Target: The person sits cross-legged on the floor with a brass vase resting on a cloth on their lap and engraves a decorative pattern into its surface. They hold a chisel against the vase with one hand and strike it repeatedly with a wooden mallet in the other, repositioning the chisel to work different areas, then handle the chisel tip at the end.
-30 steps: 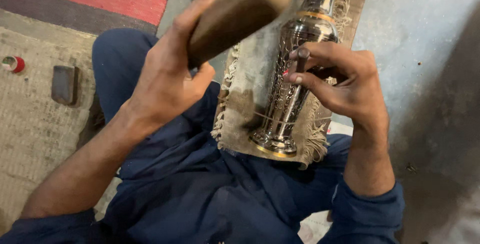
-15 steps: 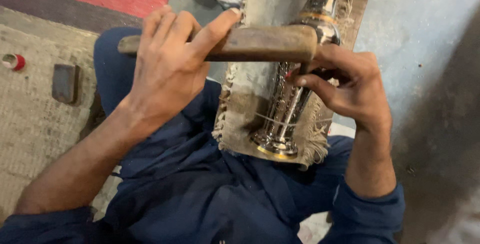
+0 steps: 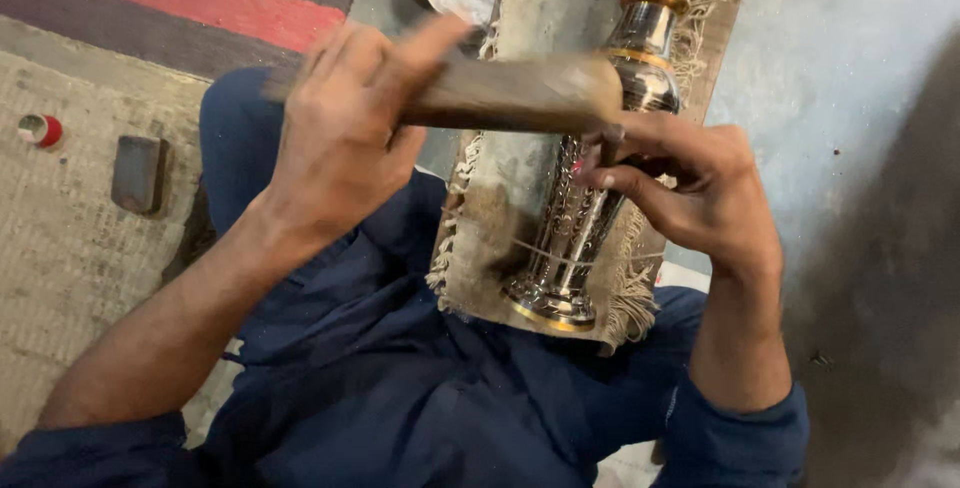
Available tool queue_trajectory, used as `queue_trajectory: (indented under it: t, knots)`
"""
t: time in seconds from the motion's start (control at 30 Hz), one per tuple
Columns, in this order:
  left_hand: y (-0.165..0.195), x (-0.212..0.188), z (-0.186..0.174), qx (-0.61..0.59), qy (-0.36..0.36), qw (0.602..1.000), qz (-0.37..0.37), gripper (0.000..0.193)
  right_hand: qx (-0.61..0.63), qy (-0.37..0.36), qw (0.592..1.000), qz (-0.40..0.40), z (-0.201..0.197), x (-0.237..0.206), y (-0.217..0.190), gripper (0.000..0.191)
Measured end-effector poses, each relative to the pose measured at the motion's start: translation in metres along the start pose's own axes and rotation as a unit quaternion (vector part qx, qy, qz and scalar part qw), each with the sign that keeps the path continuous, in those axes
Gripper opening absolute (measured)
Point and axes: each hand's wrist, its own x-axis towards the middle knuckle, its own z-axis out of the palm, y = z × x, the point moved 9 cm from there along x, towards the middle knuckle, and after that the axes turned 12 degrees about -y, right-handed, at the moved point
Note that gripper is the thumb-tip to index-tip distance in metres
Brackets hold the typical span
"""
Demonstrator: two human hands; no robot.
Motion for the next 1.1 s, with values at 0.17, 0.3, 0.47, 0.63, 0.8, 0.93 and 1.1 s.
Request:
queue_trajectory:
  t: [0.17, 0.3, 0.47, 0.63, 0.8, 0.93, 1.1]
  knots:
    - [-0.003, 0.000, 0.004, -0.005, -0.007, 1.000, -0.001, 0.072, -0.004, -0.001, 1.000, -0.008, 0.000, 0.001, -0.001, 0.033]
    - [0.000, 0.000, 0.006, 0.041, -0.032, 0.999, -0.005, 0.075, -0.032, -0.004, 0.999, 0.002, 0.000, 0.000, 0.001, 0.033]
    - [0.001, 0.004, 0.007, 0.058, -0.052, 0.997, -0.020, 0.076, -0.008, 0.006, 1.000, 0.009, 0.000, -0.001, 0.003, 0.034]
    - [-0.004, 0.002, 0.016, 0.019, -0.089, 0.994, -0.066, 0.081, 0.041, 0.051, 0.998, -0.013, 0.000, -0.002, -0.001, 0.034]
    - [-0.015, -0.005, 0.020, -0.307, -0.050, 0.944, -0.108, 0.076, 0.041, 0.109, 0.990, 0.073, 0.003, -0.009, 0.007, 0.034]
    - [-0.005, -0.002, 0.011, -0.152, -0.031, 0.987, -0.047, 0.076, -0.006, 0.086, 0.996, 0.028, 0.005, -0.004, -0.008, 0.037]
    - [-0.007, -0.007, 0.019, 0.082, -0.083, 0.991, -0.062, 0.080, -0.094, 0.033, 0.995, 0.011, 0.004, 0.004, -0.018, 0.039]
